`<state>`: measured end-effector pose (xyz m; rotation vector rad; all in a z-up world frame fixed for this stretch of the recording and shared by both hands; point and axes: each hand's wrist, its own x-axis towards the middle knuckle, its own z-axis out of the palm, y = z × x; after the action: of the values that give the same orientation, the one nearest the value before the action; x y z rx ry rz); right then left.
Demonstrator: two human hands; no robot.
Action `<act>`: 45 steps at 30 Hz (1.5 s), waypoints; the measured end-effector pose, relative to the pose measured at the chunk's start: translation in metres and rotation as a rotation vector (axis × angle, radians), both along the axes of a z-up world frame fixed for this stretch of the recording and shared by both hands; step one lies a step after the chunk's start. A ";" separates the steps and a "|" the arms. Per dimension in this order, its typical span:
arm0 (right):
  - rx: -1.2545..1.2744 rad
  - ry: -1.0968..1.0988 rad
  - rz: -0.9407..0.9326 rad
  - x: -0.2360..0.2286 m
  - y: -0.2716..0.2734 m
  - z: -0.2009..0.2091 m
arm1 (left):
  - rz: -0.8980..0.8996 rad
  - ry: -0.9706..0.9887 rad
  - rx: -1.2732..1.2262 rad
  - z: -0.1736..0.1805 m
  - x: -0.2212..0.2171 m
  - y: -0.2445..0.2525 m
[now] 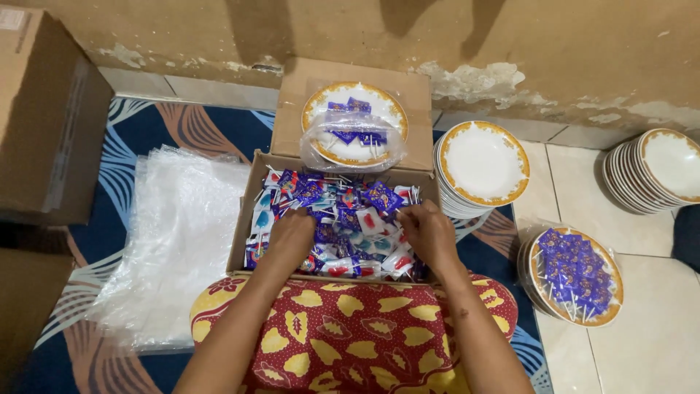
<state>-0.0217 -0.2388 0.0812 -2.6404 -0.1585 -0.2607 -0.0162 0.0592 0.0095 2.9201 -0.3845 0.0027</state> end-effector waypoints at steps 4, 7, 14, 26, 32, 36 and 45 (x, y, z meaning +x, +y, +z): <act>-0.051 -0.104 -0.007 0.034 0.014 0.028 | 0.088 -0.064 -0.223 0.099 0.000 -0.008; -0.134 -0.190 0.031 0.079 0.041 0.031 | 0.156 -0.322 -0.348 0.099 0.044 -0.022; -0.369 -0.259 0.036 0.165 0.064 -0.028 | 0.172 -0.562 -0.190 0.042 0.144 -0.059; 0.125 -0.196 0.094 0.114 -0.009 -0.020 | -0.007 -0.700 -0.636 0.057 0.087 -0.042; -0.399 -0.020 0.175 0.113 -0.028 -0.122 | -0.008 -0.664 -0.701 -0.021 0.037 -0.045; -0.578 0.357 0.164 0.119 -0.006 -0.116 | -0.039 -0.513 -0.581 -0.031 0.029 -0.042; -0.532 0.667 0.234 0.107 0.018 -0.049 | 0.084 -0.366 -0.614 -0.046 0.022 -0.036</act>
<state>0.0857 -0.2207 0.0326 -3.0125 -0.3423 0.8404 0.0057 0.0232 -0.0368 2.3126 -0.2528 0.5670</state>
